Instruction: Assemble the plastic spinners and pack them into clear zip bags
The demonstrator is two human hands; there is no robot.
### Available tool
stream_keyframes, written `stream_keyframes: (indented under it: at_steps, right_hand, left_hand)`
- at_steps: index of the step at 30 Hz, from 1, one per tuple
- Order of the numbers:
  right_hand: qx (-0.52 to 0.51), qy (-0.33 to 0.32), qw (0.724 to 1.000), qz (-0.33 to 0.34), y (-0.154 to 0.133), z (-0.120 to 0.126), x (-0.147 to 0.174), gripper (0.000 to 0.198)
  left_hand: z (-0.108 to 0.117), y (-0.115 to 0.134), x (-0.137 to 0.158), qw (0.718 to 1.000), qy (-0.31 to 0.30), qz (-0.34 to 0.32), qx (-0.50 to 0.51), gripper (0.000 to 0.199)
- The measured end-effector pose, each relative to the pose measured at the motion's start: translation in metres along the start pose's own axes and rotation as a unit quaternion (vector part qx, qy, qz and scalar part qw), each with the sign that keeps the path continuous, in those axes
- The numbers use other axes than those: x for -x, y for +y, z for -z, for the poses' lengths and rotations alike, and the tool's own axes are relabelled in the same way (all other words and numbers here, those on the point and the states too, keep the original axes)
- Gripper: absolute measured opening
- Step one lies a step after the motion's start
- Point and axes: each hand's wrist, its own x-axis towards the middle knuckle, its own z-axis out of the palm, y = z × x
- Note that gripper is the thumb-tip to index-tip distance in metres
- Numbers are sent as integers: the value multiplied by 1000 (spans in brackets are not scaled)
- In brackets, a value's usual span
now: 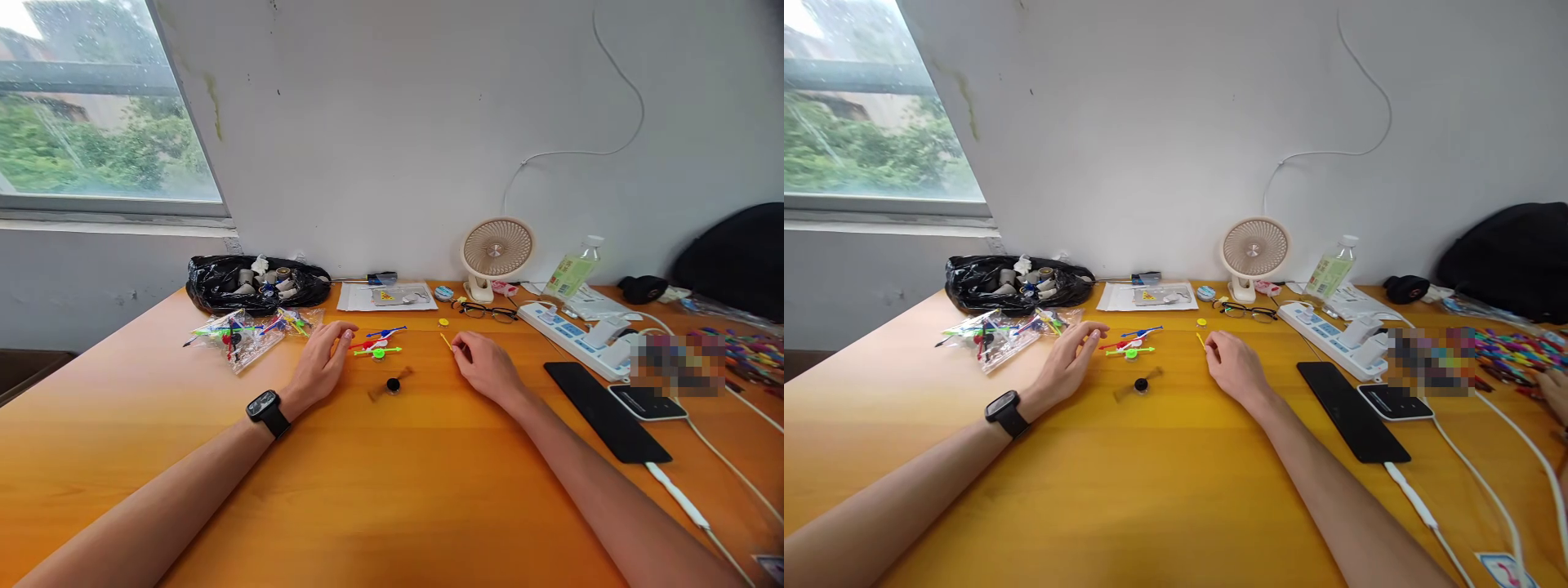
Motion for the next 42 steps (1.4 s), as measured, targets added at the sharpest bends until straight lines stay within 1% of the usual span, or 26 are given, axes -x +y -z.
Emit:
stream_keyframes:
  at_steps: [5,8,11,13,15,18,23,25,28,31,33,37,39,40,42]
  right_hand:
    - [-115,29,992,-29,-5,-2,0,9]
    - [-168,38,985,-10,-2,-2,-1,10]
    - [-170,51,984,26,2,-5,-1,25]
    - [-163,59,984,29,4,-7,-1,32]
    - [-172,66,983,19,4,-8,-1,35]
    - [-201,84,976,16,1,-7,-1,33]
    - [-229,113,967,19,-11,0,2,21]
    - [-240,118,963,26,-15,3,3,22]
    - [-236,109,964,55,-18,4,5,26]
    - [-230,97,964,91,-18,3,5,25]
    - [-235,95,962,102,-18,1,4,23]
    - [-242,112,957,113,-17,-1,1,19]
    - [-246,121,955,117,-15,-3,0,21]
    - [-255,119,953,111,-15,-4,0,23]
    - [-284,89,951,83,-13,-5,0,28]
  left_hand:
    - [0,1,0,1000,0,8,1,32]
    - [0,2,0,1000,-6,4,-1,32]
    - [1,3,0,1000,-9,1,-4,31]
    - [1,3,0,1000,-7,3,-5,31]
    - [1,3,0,1000,-6,3,-5,31]
    - [1,2,-1,1000,-7,1,-7,30]
    - [1,4,-1,1000,-4,-4,-7,30]
    - [2,5,-1,1000,-2,-3,-6,31]
    - [2,6,-1,1000,-6,-5,-6,31]
    - [2,6,-2,1000,-8,-14,-7,31]
    - [2,5,-2,1000,-6,-19,-8,32]
    - [2,6,-2,1000,-5,-19,-7,33]
    - [2,6,-2,1000,-9,-19,-7,34]
    - [2,6,-2,1000,-11,-20,-7,34]
    - [2,6,-2,1000,-14,-22,-6,34]
